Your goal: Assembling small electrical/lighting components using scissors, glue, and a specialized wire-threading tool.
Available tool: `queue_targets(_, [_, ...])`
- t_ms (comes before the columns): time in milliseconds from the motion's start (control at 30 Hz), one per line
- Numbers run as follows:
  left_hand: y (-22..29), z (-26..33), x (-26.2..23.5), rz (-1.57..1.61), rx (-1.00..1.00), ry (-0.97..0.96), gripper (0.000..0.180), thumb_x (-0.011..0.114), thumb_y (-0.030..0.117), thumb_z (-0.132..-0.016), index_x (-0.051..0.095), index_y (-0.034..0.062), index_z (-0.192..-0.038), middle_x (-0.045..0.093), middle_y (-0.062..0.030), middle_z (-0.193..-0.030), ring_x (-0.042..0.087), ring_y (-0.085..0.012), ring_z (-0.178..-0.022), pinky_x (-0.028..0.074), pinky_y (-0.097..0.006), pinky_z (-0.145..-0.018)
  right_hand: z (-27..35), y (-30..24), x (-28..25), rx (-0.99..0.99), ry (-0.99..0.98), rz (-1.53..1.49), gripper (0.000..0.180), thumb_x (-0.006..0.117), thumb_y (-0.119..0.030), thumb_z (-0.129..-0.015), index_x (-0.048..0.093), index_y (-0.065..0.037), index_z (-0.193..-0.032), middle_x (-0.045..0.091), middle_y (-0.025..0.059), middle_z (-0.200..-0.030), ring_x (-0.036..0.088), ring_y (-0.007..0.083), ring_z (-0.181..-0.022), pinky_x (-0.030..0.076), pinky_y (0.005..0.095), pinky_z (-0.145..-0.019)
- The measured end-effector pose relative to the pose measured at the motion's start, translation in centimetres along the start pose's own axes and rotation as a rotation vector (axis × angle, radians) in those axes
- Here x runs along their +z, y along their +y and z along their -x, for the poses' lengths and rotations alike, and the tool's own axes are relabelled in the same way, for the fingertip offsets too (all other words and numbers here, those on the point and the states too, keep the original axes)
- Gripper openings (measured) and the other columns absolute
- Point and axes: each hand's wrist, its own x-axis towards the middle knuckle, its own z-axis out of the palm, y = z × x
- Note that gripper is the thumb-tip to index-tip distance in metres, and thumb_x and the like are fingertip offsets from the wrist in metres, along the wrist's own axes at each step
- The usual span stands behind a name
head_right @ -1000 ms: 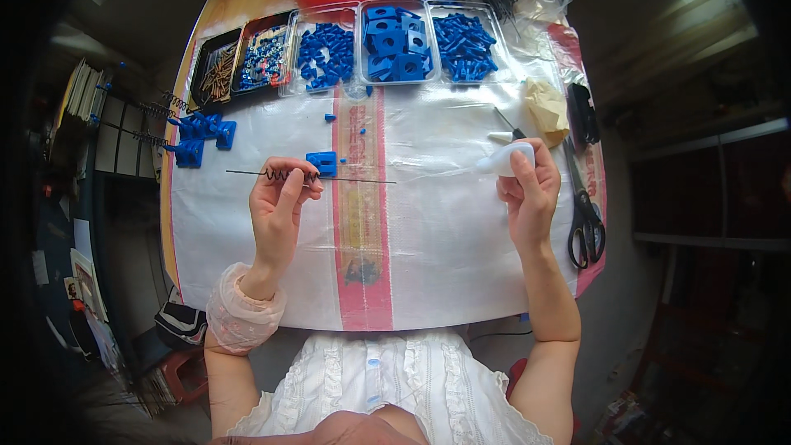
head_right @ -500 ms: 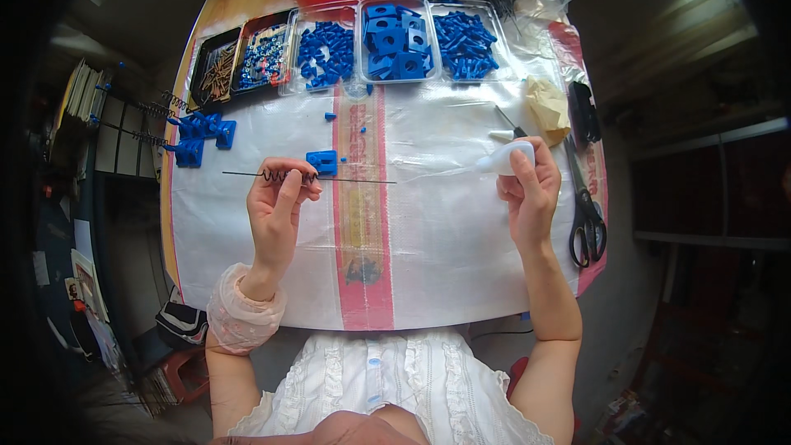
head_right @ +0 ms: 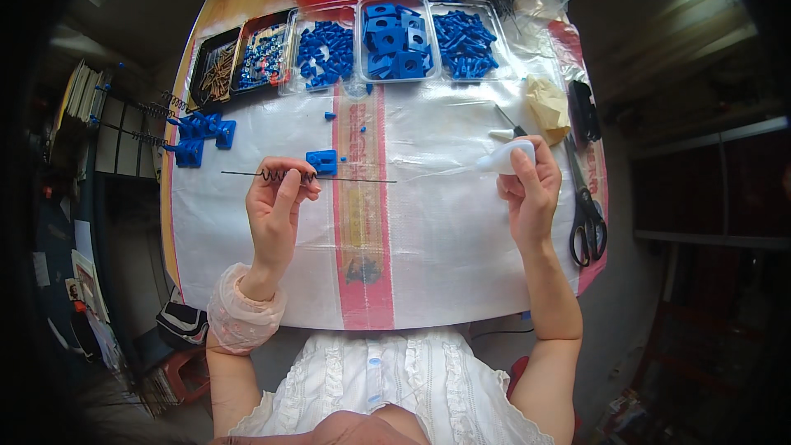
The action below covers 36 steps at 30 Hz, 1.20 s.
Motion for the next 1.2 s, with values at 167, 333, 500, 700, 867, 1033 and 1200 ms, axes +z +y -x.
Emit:
queue_targets(167, [0.1, 0.0, 0.1, -0.002, 0.0, -0.001, 0.012, 0.054, 0.012, -0.106, 0.059, 0.002, -0.11, 0.064, -0.0064, -0.101, 0.064, -0.0109, -0.086, 0.053, -0.025, -0.079, 0.0, 0.0, 0.1, 0.006, 0.009, -0.014, 0.014, 0.062, -0.021, -0.099, 0.058, -0.008, -0.102, 0.054, -0.0049, -0.072, 0.034, -0.0014, -0.052, 0.025, 0.0176, -0.046])
queue_targets(333, [0.2, 0.0, 0.1, -0.045, 0.02, -0.003, 0.012, 0.053, 0.011, -0.105, 0.059, 0.0019, -0.11, 0.064, -0.0062, -0.1, 0.063, -0.0105, -0.085, 0.053, -0.024, -0.077, -0.2, -0.3, 0.1, 0.045, 0.017, -0.052, 0.014, 0.062, -0.022, -0.099, 0.058, -0.009, -0.101, 0.053, -0.005, -0.072, 0.034, -0.0008, -0.052, 0.026, 0.0177, -0.047])
queue_targets(500, [1.3, 0.2, 0.5, -0.118, 0.141, -0.024, 0.009, 0.057, 0.006, -0.102, 0.058, 0.0, -0.108, 0.062, -0.0078, -0.101, 0.063, -0.0114, -0.084, 0.053, -0.025, -0.074, -0.3, -0.4, 0.3, 0.096, 0.102, -0.158, 0.015, 0.06, -0.024, -0.099, 0.056, -0.01, -0.102, 0.057, -0.001, -0.074, 0.036, 0.0004, -0.052, 0.029, 0.0179, -0.047])
queue_targets(700, [3.4, 0.8, 0.7, -0.34, 0.234, -0.097, 0.009, 0.063, 0.002, -0.098, 0.058, -0.0022, -0.105, 0.06, -0.009, -0.101, 0.063, -0.0118, -0.081, 0.054, -0.025, -0.074, -0.6, -0.3, -0.3, 0.093, -0.044, -0.285, 0.017, 0.06, -0.022, -0.098, 0.053, -0.009, -0.107, 0.067, 0.0111, -0.092, 0.049, 0.0047, -0.063, 0.044, 0.0213, -0.061])
queue_targets(867, [5.1, 1.2, 0.6, -0.505, 0.279, -0.088, 0.011, 0.068, 0.003, -0.096, 0.059, -0.0026, -0.101, 0.061, -0.0079, -0.096, 0.064, -0.0111, -0.078, 0.054, -0.023, -0.072, -0.3, -0.2, -0.3, 0.07, -0.123, -0.284, 0.02, 0.062, -0.02, -0.096, 0.053, -0.008, -0.109, 0.068, 0.0157, -0.1, 0.061, 0.0101, -0.075, 0.052, 0.0266, -0.074])
queue_targets(1033, [7.0, 0.7, 0.8, -0.62, 0.305, -0.082, 0.012, 0.071, 0.005, -0.095, 0.061, -0.0019, -0.097, 0.063, -0.0052, -0.088, 0.064, -0.0095, -0.074, 0.053, -0.021, -0.069, -0.1, 0.0, -0.1, 0.041, -0.135, -0.213, 0.021, 0.063, -0.019, -0.095, 0.054, -0.009, -0.112, 0.069, 0.0166, -0.102, 0.065, 0.0129, -0.08, 0.054, 0.0288, -0.078])
queue_targets(1200, [8.3, -0.8, 1.2, -0.592, 0.306, -0.043, 0.019, 0.078, 0.012, -0.09, 0.064, -0.0008, -0.089, 0.067, -0.0047, -0.076, 0.067, -0.0094, -0.067, 0.055, -0.022, -0.062, 0.2, -0.5, 0.1, 0.117, -0.216, -0.247, 0.02, 0.063, -0.019, -0.096, 0.055, -0.01, -0.112, 0.067, 0.0103, -0.09, 0.059, 0.0101, -0.073, 0.048, 0.0265, -0.066])
